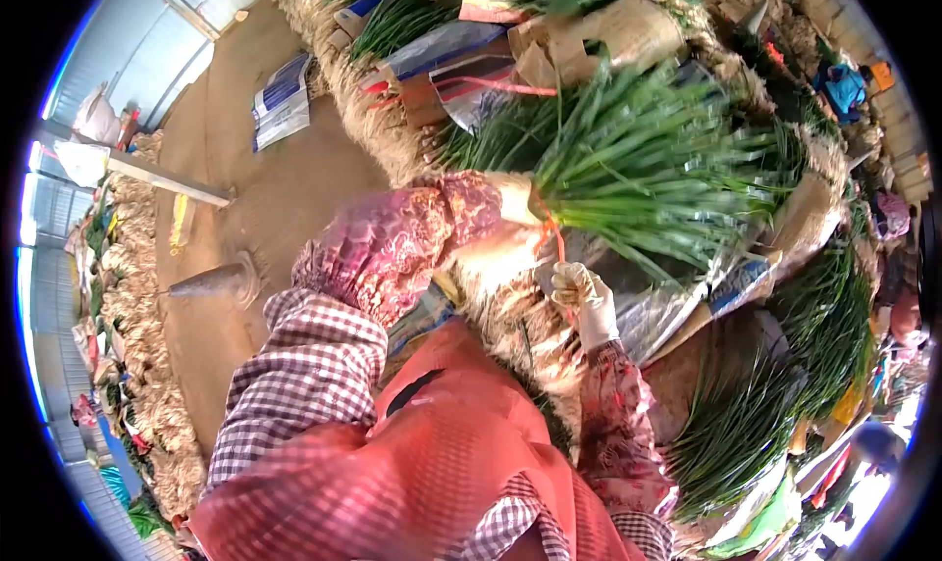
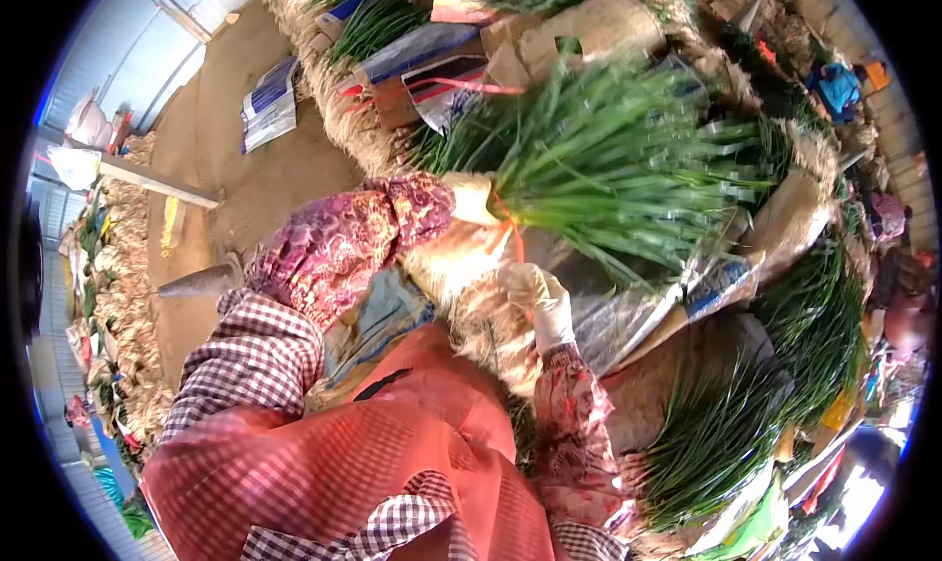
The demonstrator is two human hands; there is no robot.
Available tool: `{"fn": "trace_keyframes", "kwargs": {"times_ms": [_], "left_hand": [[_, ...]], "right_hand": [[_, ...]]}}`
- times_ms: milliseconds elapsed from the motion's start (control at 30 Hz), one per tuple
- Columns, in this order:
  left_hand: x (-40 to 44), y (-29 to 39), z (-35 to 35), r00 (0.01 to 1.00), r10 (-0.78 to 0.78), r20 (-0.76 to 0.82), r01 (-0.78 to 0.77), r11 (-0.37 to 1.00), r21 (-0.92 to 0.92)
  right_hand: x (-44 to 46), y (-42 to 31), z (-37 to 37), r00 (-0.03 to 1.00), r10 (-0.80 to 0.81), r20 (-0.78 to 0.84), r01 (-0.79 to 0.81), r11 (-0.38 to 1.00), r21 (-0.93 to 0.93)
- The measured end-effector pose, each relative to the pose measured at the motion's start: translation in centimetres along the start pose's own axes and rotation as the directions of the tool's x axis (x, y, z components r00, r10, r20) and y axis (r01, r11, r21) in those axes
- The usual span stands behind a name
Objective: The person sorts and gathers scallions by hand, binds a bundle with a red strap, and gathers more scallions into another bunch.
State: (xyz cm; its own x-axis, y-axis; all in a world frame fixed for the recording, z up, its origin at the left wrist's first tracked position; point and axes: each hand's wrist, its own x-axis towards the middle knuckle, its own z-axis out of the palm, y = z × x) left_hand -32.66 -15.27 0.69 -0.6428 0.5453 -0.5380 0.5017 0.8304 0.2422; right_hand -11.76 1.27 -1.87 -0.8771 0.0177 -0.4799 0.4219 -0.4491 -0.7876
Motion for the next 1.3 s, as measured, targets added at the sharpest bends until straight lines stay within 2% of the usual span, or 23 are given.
{"fn": "trace_keyframes", "kwargs": {"times_ms": [33, 67, 100, 167, 233, 267, 367, 400, 500, 533, 633, 667, 733, 800, 867, 967, 1000, 1067, 1133, 1167, 1200, 1267, 1300], "left_hand": [[-2.0, 0.5, -2.5, 0.942, 0.329, -0.071, -0.336, 0.927, -0.169], [-1.0, -0.3, -2.8, 0.974, 0.206, 0.099, -0.184, 0.963, -0.197], [5.2, -3.5, 2.8, 0.963, 0.256, 0.082, -0.230, 0.942, -0.242], [1.7, -2.7, 0.1, 0.924, 0.380, 0.032, -0.358, 0.894, -0.268], [-1.3, -2.0, -2.5, 0.984, 0.155, 0.092, -0.136, 0.974, -0.182], [-2.7, -2.5, -4.0, 0.980, 0.181, 0.083, -0.152, 0.949, -0.278], [-4.7, -5.3, -7.0, 0.968, 0.227, -0.107, -0.248, 0.923, -0.295], [-6.4, -6.5, -10.5, 0.974, 0.202, -0.098, -0.224, 0.913, -0.342], [-4.7, -11.7, -13.4, 0.929, 0.238, -0.283, -0.354, 0.795, -0.493], [-2.9, -14.2, -13.2, 0.791, 0.283, -0.543, -0.537, 0.746, -0.393], [-5.5, -19.2, -19.7, 0.934, 0.164, -0.316, -0.347, 0.621, -0.703], [-4.2, -21.6, -20.0, 0.920, 0.150, -0.362, -0.359, 0.691, -0.627], [-1.6, -25.9, -20.0, 0.936, 0.081, -0.343, -0.320, 0.605, -0.729], [2.4, -30.4, -18.2, 0.905, 0.060, -0.421, -0.365, 0.620, -0.695], [5.2, -32.4, -17.4, 0.937, 0.031, -0.349, -0.297, 0.600, -0.743], [9.4, -33.5, -14.1, 0.952, -0.304, 0.024, 0.220, 0.632, -0.743], [14.7, -37.0, -9.2, 0.993, -0.075, 0.088, 0.114, 0.528, -0.842], [17.5, -37.4, -4.8, 0.990, -0.105, 0.096, 0.140, 0.591, -0.795], [18.0, -36.9, -3.5, 0.972, -0.235, -0.015, 0.169, 0.742, -0.649], [17.0, -36.3, -4.0, 0.942, -0.322, -0.098, 0.214, 0.797, -0.566], [13.6, -33.8, -7.3, 0.886, -0.430, -0.172, 0.309, 0.826, -0.472], [11.6, -30.8, -7.7, 0.734, -0.472, -0.488, 0.188, 0.832, -0.522], [9.5, -27.7, -7.8, 0.662, -0.247, -0.708, -0.010, 0.941, -0.338]], "right_hand": [[2.2, 0.2, 0.5, 0.994, 0.063, -0.088, -0.060, 0.998, 0.036], [4.6, 0.3, 1.4, 0.979, 0.125, -0.159, -0.115, 0.991, 0.071], [7.1, 1.4, 1.6, 0.987, 0.091, -0.134, -0.076, 0.991, 0.110], [10.0, 1.6, 3.3, 0.971, 0.100, -0.217, -0.066, 0.985, 0.157], [9.8, 2.0, 4.8, 0.961, 0.016, -0.275, 0.038, 0.981, 0.192], [9.1, 1.5, 6.3, 0.947, -0.042, -0.317, 0.113, 0.971, 0.210], [8.8, -1.5, 11.0, 0.896, -0.269, -0.353, 0.305, 0.951, 0.048], [9.2, -3.9, 12.8, 0.897, -0.157, -0.414, 0.138, 0.987, -0.076], [13.2, -7.8, 17.5, 0.840, -0.486, -0.242, 0.438, 0.870, -0.227], [15.6, -8.5, 16.9, 0.875, -0.477, -0.087, 0.452, 0.868, -0.206], [21.3, -12.5, 18.8, 0.845, -0.460, 0.273, 0.533, 0.766, -0.360], [23.8, -13.8, 18.9, 0.813, -0.453, 0.366, 0.576, 0.720, -0.386], [29.3, -15.2, 18.4, 0.920, -0.328, 0.216, 0.375, 0.570, -0.732], [39.5, -10.7, 13.4, 0.714, -0.492, 0.498, 0.414, -0.278, -0.867], [43.0, -10.0, 15.0, 0.927, -0.261, 0.267, 0.158, -0.374, -0.914], [45.9, -10.5, 16.3, 0.996, 0.082, 0.027, 0.070, -0.570, -0.819], [46.5, -10.5, 16.6, 0.993, 0.113, -0.013, 0.060, -0.616, -0.785], [45.4, -11.8, 17.1, 0.993, 0.005, 0.117, 0.091, -0.664, -0.742], [43.7, -13.7, 15.9, 0.936, -0.180, 0.303, 0.082, -0.725, -0.683], [41.3, -16.0, 17.4, 0.965, -0.151, 0.215, 0.027, -0.755, -0.655], [39.4, -18.2, 17.0, 0.941, -0.072, 0.331, 0.208, -0.649, -0.732], [32.9, -21.8, 19.3, 0.953, -0.068, 0.297, 0.227, -0.488, -0.842], [29.8, -22.4, 19.1, 0.903, -0.073, 0.423, 0.328, -0.520, -0.789]]}}
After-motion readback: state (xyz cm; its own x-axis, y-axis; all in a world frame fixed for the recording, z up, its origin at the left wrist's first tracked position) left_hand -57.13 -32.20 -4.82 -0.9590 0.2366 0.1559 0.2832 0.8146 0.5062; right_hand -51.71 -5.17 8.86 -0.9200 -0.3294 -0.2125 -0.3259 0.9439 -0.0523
